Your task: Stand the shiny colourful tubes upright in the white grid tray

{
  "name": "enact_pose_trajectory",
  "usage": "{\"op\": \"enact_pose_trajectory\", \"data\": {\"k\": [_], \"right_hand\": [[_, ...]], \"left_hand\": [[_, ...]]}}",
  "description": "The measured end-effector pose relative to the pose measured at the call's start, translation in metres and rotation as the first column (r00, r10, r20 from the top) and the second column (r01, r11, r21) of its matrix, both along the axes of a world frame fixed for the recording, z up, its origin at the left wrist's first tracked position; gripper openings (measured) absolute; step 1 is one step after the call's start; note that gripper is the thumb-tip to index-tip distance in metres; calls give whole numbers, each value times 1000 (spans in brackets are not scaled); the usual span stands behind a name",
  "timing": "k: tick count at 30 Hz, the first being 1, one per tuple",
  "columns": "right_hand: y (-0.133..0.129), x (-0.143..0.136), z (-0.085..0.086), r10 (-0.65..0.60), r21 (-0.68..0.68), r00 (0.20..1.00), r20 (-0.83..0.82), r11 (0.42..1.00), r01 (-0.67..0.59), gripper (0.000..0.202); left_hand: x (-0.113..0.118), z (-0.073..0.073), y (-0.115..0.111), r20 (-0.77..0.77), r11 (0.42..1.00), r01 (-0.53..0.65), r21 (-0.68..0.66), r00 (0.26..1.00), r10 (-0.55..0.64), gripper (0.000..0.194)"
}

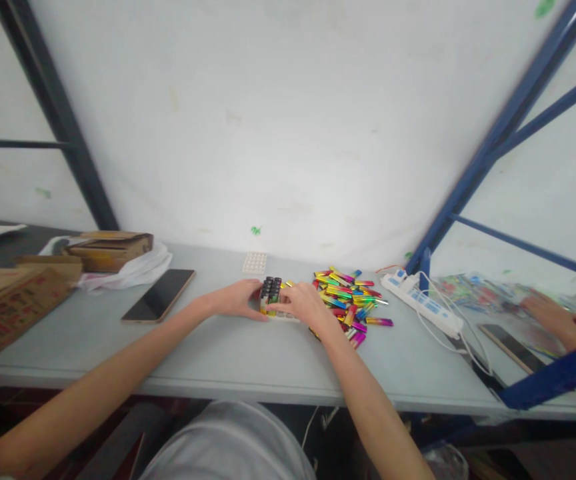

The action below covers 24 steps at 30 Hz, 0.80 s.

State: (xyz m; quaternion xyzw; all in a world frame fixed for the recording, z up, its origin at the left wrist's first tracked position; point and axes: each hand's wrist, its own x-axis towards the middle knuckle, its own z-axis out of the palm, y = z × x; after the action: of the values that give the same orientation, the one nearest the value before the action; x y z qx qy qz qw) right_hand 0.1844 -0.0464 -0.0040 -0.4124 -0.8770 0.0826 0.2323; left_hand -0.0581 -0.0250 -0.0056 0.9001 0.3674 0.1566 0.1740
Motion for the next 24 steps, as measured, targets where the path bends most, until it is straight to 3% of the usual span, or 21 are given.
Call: {"op": "enact_pose_trajectory", "data": {"k": [4,7,9,13,16,20,24], "right_hand": [[10,17,-1,-53,17,992,-114,998,55,64],[25,31,-6,-181,105,975,-133,975,195,47],[35,36,-13,-242,122,969,-42,962,245,29],[44,38,-23,-278,39,942,188,960,276,26],[42,38,-23,-277,10,936,218,959,282,21],[36,39,-20,-307,34,948,89,952,305,19],[36,37,-19,-285,-13,928,-239,957,290,23]], "left_hand": [[-1,-2,3,26,999,32,-19,999,-31,56],[-2,-4,5,28,999,36,-33,999,-36,55],[-2,-6,6,22,999,13,-38,1000,-12,56],[-2,-8,8,3,1000,-6,-20,1000,6,60],[-1,-8,8,6,1000,-3,-10,1000,3,60],[-1,-6,6,2,1000,0,-11,1000,0,60],[-2,-5,5,-7,1000,8,1,1000,-8,62]]}}
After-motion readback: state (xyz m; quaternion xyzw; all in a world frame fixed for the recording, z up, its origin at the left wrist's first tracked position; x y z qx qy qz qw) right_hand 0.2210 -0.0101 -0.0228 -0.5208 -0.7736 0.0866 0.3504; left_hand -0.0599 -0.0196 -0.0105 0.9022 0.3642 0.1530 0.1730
